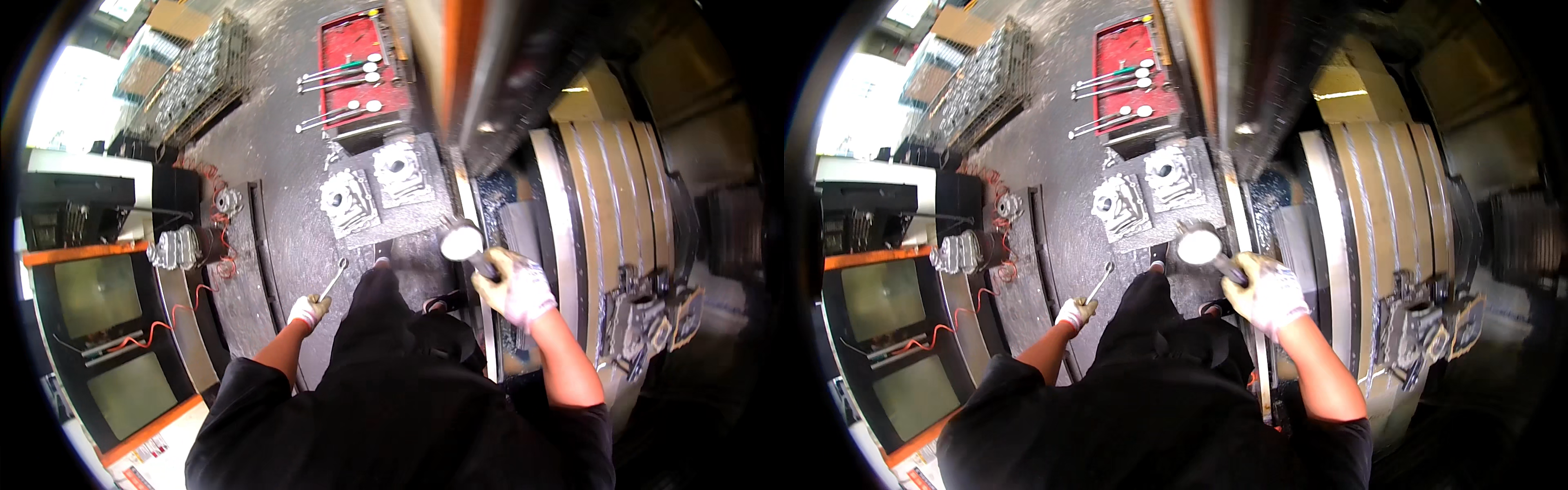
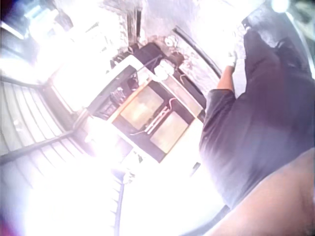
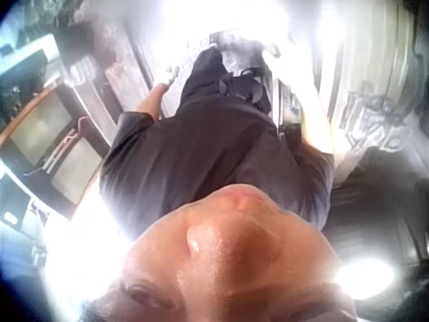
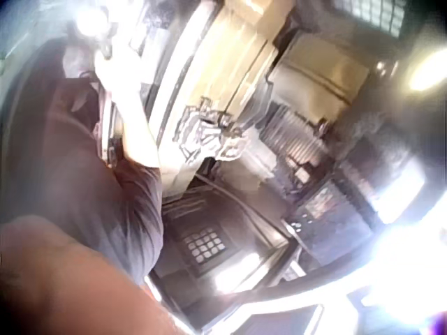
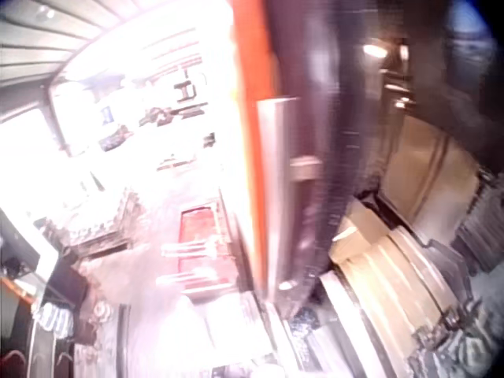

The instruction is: The person uses a dial indicator to check the alignment of a metal part on a CNC machine bed, then uses a wrench to tighten bolts on the part before removing it.

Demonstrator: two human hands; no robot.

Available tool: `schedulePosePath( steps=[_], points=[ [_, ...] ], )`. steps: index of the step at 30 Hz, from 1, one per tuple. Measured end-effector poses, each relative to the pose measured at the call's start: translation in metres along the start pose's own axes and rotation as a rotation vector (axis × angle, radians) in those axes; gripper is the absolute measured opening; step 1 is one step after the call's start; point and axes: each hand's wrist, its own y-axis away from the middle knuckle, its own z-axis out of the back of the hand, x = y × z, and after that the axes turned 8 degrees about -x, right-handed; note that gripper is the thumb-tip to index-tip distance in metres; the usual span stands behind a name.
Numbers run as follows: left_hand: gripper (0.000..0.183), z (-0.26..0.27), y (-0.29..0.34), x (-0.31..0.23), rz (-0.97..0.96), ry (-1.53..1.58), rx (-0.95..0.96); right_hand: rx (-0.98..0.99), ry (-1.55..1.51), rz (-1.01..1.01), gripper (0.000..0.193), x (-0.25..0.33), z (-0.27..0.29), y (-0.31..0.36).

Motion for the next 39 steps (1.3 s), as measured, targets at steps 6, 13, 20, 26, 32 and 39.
schedulePosePath(
  steps=[6, 13, 20, 26, 32, 39],
  points=[
    [0.049, -0.031, -0.05, 0.098, 0.213, 0.192, 0.128, 0.125, -0.733, -0.57, 0.028, 0.062, -0.141, -0.205],
    [0.043, -0.024, -0.106, 0.162, 0.451, 0.443, 0.186, 0.328, -1.273, -1.024, 0.029, 0.092, -0.332, -0.471],
    [0.038, -0.001, -0.122, 0.173, 0.724, 0.69, 0.265, 0.056, -1.08, -1.369, 0.054, 0.068, -0.458, -0.677],
    [0.036, -0.005, -0.122, 0.177, 0.845, 0.73, 0.33, 0.056, -0.946, -1.397, 0.057, 0.024, -0.494, -0.737],
    [0.03, 0.002, -0.133, 0.173, 0.919, 0.694, 0.397, 0.072, -0.834, -1.469, 0.053, 0.015, -0.503, -0.756],
    [0.031, 0.014, -0.146, 0.17, 0.944, 0.787, 0.385, 0.142, -0.724, -1.47, 0.057, 0.024, -0.504, -0.765]
  ],
)
